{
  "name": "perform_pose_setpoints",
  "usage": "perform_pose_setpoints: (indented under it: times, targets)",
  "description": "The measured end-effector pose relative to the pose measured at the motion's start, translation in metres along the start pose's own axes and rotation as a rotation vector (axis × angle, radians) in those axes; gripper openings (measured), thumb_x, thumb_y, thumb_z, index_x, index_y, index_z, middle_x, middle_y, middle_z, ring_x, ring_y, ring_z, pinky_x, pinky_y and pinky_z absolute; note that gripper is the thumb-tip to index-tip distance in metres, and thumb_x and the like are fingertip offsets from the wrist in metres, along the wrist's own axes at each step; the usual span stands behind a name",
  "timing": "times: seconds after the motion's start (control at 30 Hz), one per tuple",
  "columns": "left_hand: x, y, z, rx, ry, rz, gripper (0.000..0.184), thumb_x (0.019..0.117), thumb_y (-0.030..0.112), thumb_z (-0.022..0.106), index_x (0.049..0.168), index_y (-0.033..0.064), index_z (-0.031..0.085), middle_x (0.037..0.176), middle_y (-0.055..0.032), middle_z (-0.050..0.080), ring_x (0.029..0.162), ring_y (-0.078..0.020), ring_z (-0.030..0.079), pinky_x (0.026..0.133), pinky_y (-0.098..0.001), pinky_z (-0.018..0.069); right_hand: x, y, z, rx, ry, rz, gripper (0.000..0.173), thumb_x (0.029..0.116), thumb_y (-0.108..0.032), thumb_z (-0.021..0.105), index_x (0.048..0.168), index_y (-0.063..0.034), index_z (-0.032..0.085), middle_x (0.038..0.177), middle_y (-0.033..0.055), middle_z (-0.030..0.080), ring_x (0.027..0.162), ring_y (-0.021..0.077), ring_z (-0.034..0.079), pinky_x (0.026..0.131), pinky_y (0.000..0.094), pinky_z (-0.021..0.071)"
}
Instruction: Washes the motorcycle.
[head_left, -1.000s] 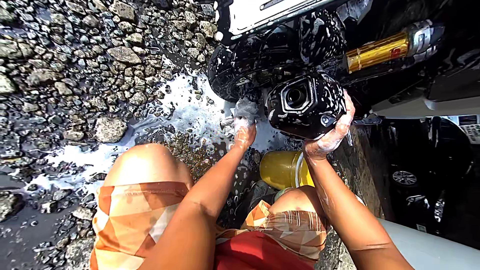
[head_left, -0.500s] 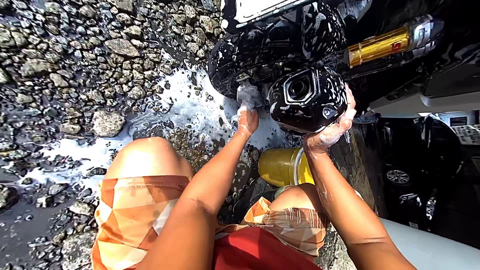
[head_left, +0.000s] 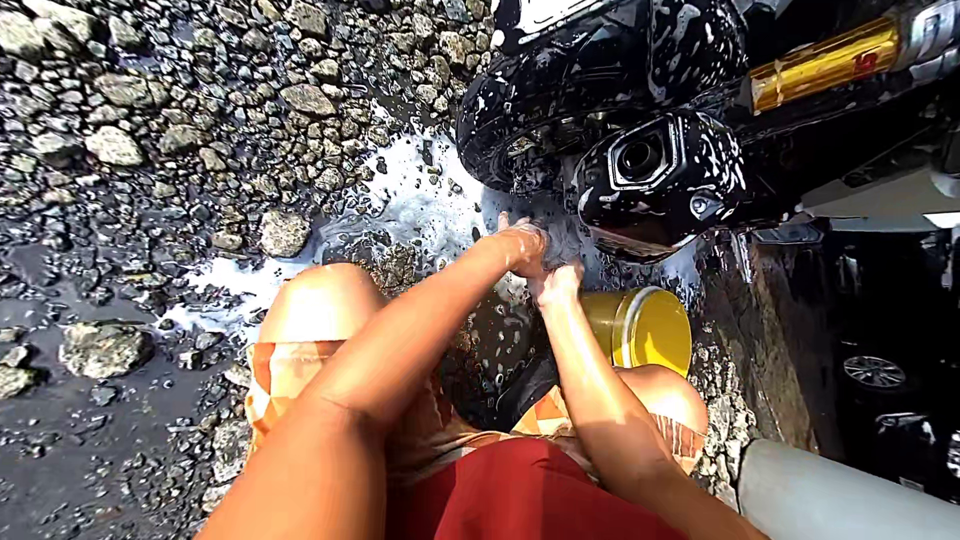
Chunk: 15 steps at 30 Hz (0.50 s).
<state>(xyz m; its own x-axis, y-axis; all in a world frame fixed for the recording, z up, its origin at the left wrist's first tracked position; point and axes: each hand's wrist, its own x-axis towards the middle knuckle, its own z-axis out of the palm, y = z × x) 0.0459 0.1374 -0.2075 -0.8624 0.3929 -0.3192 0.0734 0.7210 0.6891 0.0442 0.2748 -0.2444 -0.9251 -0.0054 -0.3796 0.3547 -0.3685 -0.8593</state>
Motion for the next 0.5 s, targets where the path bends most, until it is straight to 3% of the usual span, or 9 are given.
perform_pose_setpoints:
  times: [0.07,0.1,0.13,0.2,0.27,0.33,0.37,0.43,0.5]
  targets:
    - [-0.012,-0.031,-0.03,-0.054,0.248,-0.069,0.06,0.0845,0.039,0.077,0.136,0.0116,0.064,0.156,-0.0176,0.044,0.143,-0.0404,0.041,0.11,-0.0704,0.0317,0.027,0.005,0.021,-0.35,-0.187,-0.204,0.044,0.1123,-0.029,0.024,0.145,-0.0077,0.043,0.139,0.0094,0.055,0.128,0.0166,0.054,0.109,0.0379,0.0464]
    - [-0.017,-0.047,-0.042,-0.092,0.412,-0.103,0.06,0.084,0.038,0.076,0.137,0.0125,0.063,0.157,-0.0178,0.043,0.141,-0.0411,0.043,0.108,-0.0672,0.0369,0.044,0.013,0.031,-0.616,-0.234,-0.318,0.048,0.1124,-0.027,0.026,0.15,0.0006,0.04,0.148,0.016,0.049,0.138,0.0185,0.048,0.116,0.0349,0.0393]
    - [-0.02,-0.06,-0.052,-0.135,0.583,-0.133,0.059,0.0852,0.038,0.074,0.138,0.0123,0.062,0.157,-0.0179,0.043,0.14,-0.0409,0.044,0.107,-0.0635,0.0404,0.057,0.025,0.039,-0.873,-0.244,-0.419,0.054,0.1128,-0.03,0.028,0.151,0.0069,0.039,0.153,0.024,0.045,0.145,0.0242,0.042,0.122,0.037,0.0324]
    - [-0.022,-0.075,-0.068,-0.229,0.867,-0.165,0.061,0.0871,0.036,0.068,0.141,0.0098,0.058,0.157,-0.0166,0.042,0.141,-0.0367,0.044,0.11,-0.0556,0.0421,0.072,0.055,0.052,-1.154,-0.1,-0.577,0.056,0.1127,-0.031,0.027,0.15,0.0087,0.039,0.152,0.0298,0.044,0.146,0.0317,0.041,0.124,0.0409,0.0307]
    - [-0.015,-0.077,-0.073,-0.316,0.99,-0.115,0.068,0.0893,0.033,0.064,0.151,0.0074,0.048,0.162,-0.0153,0.038,0.149,-0.0322,0.036,0.118,-0.0506,0.0348,0.082,0.073,0.058,-1.096,0.119,-0.677,0.052,0.1117,-0.023,0.031,0.15,0.0117,0.035,0.152,0.0326,0.041,0.146,0.0351,0.039,0.124,0.0402,0.0301]
    - [-0.004,-0.077,-0.067,-0.338,0.973,-0.032,0.077,0.0911,0.029,0.06,0.159,0.004,0.034,0.167,-0.0149,0.03,0.157,-0.0298,0.021,0.127,-0.0477,0.0219,0.094,0.071,0.052,-0.977,0.167,-0.637,0.052,0.11,-0.015,0.032,0.155,0.0098,0.023,0.16,0.029,0.03,0.152,0.0316,0.029,0.125,0.0369,0.0257]
    - [0.001,-0.074,-0.061,-0.336,0.93,-0.013,0.08,0.0908,0.028,0.06,0.16,0.0033,0.03,0.169,-0.0145,0.027,0.158,-0.0288,0.018,0.127,-0.0472,0.0202,0.096,0.065,0.044,-0.879,0.147,-0.553,0.052,0.1084,-0.009,0.034,0.156,0.007,0.025,0.161,0.0242,0.032,0.151,0.0267,0.031,0.123,0.035,0.0292]
    - [0.006,-0.071,-0.058,-0.343,0.841,0.002,0.086,0.0898,0.028,0.062,0.162,0.0032,0.024,0.172,-0.0134,0.017,0.159,-0.0272,0.016,0.126,-0.0483,0.0232,0.094,0.04,0.044,-0.459,0.119,-0.324,0.04,0.1076,-0.007,0.036,0.147,-0.0022,0.038,0.142,0.0149,0.05,0.129,0.0202,0.05,0.105,0.0377,0.0476]
    - [0.004,-0.073,-0.064,-0.355,0.792,0.01,0.085,0.094,0.029,0.06,0.163,0.0017,0.019,0.173,-0.0131,0.013,0.159,-0.0257,0.015,0.126,-0.0455,0.0233,0.074,0.006,0.078,-0.315,0.186,-0.089,0.034,0.1115,-0.01,0.029,0.144,-0.0076,0.039,0.132,0.0111,0.051,0.12,0.0197,0.052,0.102,0.0383,0.0464]
